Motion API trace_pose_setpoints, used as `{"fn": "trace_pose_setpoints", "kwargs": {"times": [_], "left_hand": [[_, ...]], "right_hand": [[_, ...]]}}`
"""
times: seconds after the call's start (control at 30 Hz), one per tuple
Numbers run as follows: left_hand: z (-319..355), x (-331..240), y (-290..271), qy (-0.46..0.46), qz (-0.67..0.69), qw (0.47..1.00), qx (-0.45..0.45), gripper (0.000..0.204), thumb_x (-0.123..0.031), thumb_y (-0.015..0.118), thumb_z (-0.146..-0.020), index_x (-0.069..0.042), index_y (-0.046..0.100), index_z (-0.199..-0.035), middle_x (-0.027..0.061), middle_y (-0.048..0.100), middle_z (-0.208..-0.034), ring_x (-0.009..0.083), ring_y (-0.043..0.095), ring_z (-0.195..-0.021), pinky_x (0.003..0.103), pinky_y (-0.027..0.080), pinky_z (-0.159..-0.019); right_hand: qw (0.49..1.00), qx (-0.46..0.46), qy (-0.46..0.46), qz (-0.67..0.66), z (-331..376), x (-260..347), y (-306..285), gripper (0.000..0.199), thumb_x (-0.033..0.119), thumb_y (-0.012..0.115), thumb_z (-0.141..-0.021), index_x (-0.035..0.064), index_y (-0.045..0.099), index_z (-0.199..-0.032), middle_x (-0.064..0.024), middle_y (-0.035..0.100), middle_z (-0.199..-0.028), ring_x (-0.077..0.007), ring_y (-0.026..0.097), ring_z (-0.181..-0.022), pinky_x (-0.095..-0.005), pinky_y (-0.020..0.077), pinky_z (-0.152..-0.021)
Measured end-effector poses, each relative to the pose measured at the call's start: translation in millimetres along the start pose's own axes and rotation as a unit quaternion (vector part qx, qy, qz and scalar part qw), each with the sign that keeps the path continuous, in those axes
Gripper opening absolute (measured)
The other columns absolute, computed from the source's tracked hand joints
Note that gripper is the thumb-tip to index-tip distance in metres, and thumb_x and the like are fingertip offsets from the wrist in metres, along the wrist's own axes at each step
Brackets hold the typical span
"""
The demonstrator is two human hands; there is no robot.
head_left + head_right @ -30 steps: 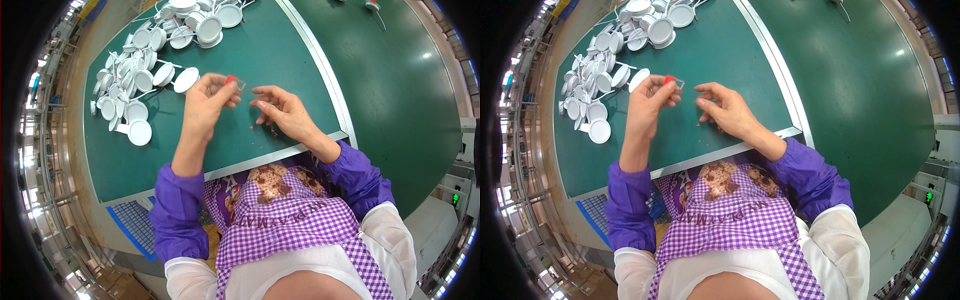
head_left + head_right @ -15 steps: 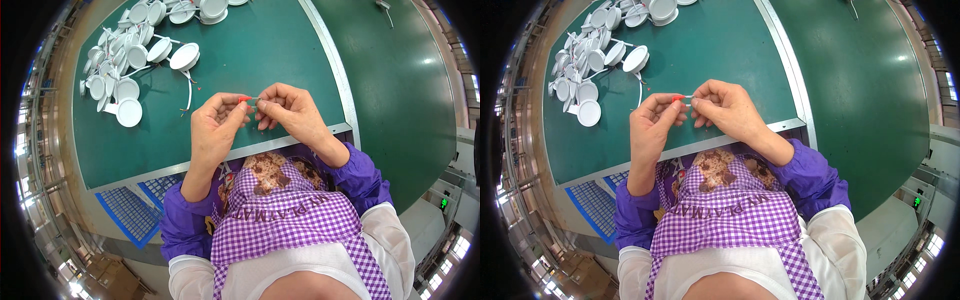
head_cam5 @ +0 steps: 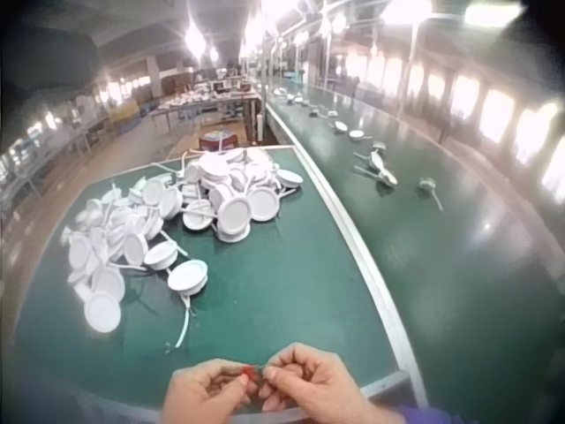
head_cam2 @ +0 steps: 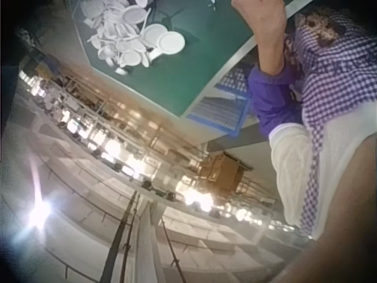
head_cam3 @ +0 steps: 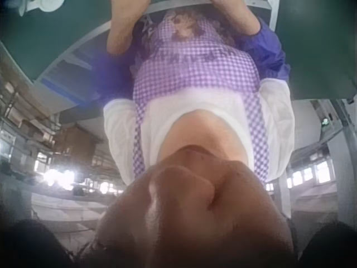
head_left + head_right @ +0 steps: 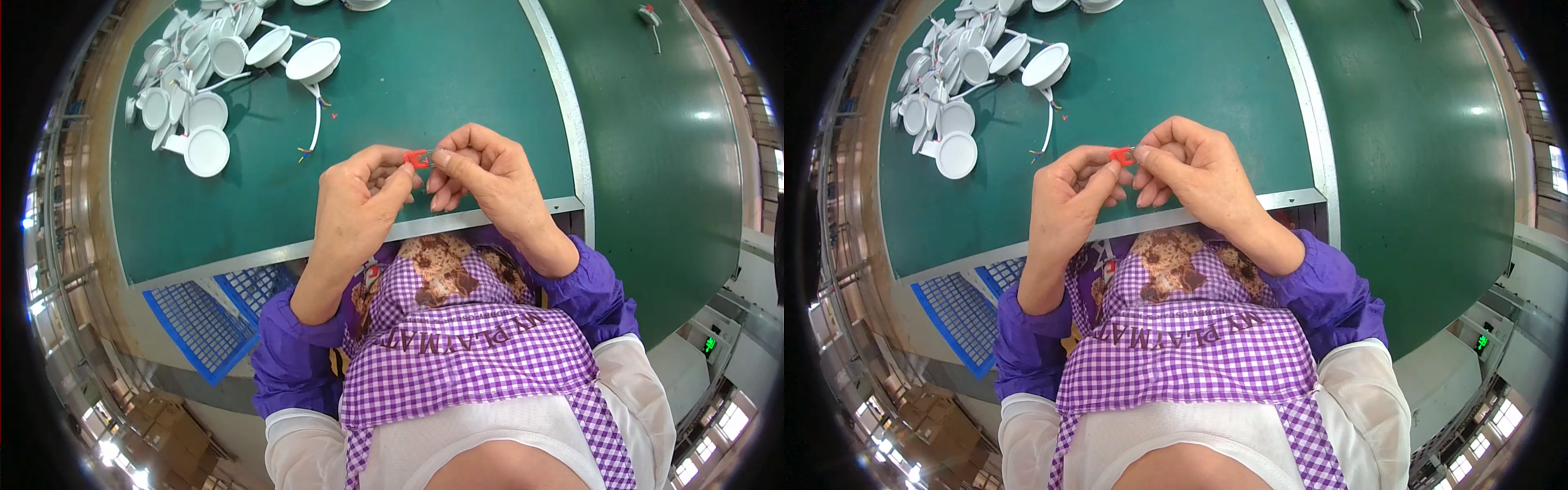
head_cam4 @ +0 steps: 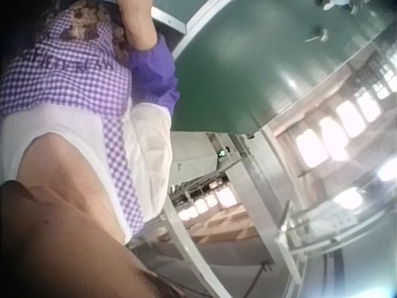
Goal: The person is assembling small LED lamps by attaching red clips and inserting wires into a plastic housing.
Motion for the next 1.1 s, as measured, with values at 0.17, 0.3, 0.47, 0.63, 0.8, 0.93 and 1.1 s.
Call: {"fn": "trace_pose_setpoints", "kwargs": {"times": [0.17,0.3,0.47,0.63,0.8,0.93,1.1], "left_hand": [[0,-5,-2,0.011,-0.099,0.995,0.000,0.020,-0.011,0.057,-0.092,0.005,0.065,-0.102,0.0077,0.069,-0.082,0.0086,0.062,-0.069,0.021,0.050,-0.063],[1,0,-5,0.023,-0.065,0.997,0.018,0.020,-0.011,0.058,-0.092,0.005,0.066,-0.101,0.0081,0.069,-0.081,0.0085,0.063,-0.069,0.021,0.050,-0.063],[1,0,-5,0.004,0.007,0.999,0.034,0.018,-0.010,0.059,-0.092,0.004,0.066,-0.100,0.0082,0.070,-0.080,0.0083,0.063,-0.067,0.021,0.050,-0.062],[1,5,-7,0.009,0.031,0.999,0.034,0.017,-0.009,0.060,-0.091,0.004,0.066,-0.100,0.0078,0.069,-0.079,0.0086,0.062,-0.067,0.021,0.050,-0.062],[3,7,0,0.017,0.087,0.996,0.000,0.015,-0.007,0.061,-0.088,0.006,0.067,-0.093,0.0093,0.069,-0.077,0.0084,0.064,-0.069,0.021,0.050,-0.062],[2,7,-2,0.010,0.044,0.999,0.005,0.017,-0.008,0.060,-0.088,0.007,0.066,-0.094,0.0091,0.069,-0.077,0.0086,0.063,-0.069,0.021,0.050,-0.063],[3,4,-4,0.004,0.022,1.000,0.016,0.020,-0.010,0.061,-0.089,0.007,0.066,-0.096,0.0093,0.069,-0.077,0.0092,0.063,-0.069,0.022,0.050,-0.063]], "right_hand": [[0.996,0.000,-0.034,0.081,-1,-2,0,0.017,0.014,0.056,-0.094,-0.0034,0.057,-0.095,-0.0087,0.066,-0.075,-0.0123,0.065,-0.062,-0.0224,0.0507,-0.054],[0.997,-0.003,-0.037,0.071,2,0,1,0.016,0.013,0.057,-0.094,-0.0028,0.058,-0.095,-0.0083,0.066,-0.074,-0.0121,0.065,-0.062,-0.0226,0.0506,-0.054],[0.998,0.006,-0.028,0.051,3,2,0,0.016,0.013,0.058,-0.094,-0.0030,0.057,-0.095,-0.0085,0.066,-0.074,-0.0123,0.065,-0.061,-0.0225,0.0504,-0.054],[0.998,0.012,-0.028,0.049,3,5,3,0.016,0.013,0.057,-0.094,-0.0033,0.057,-0.096,-0.0089,0.066,-0.074,-0.0125,0.065,-0.061,-0.0225,0.0506,-0.054],[0.999,0.008,-0.031,0.034,0,1,4,0.016,0.013,0.057,-0.094,-0.0034,0.057,-0.095,-0.0089,0.066,-0.074,-0.0124,0.065,-0.061,-0.0222,0.0505,-0.054],[0.998,0.007,-0.037,0.047,1,1,3,0.016,0.012,0.058,-0.093,-0.0034,0.057,-0.095,-0.0090,0.067,-0.075,-0.0119,0.065,-0.061,-0.0221,0.0505,-0.054],[0.998,0.007,-0.037,0.054,2,0,3,0.015,0.012,0.058,-0.093,-0.0032,0.057,-0.095,-0.0090,0.067,-0.075,-0.0115,0.065,-0.061,-0.0222,0.0505,-0.054]]}}
Point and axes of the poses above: each hand's wrist, its own z-axis away from the middle knuckle, its own y-axis out of the palm, x = y × z, the point moved 1 cm from there along -z, towards the middle knuckle
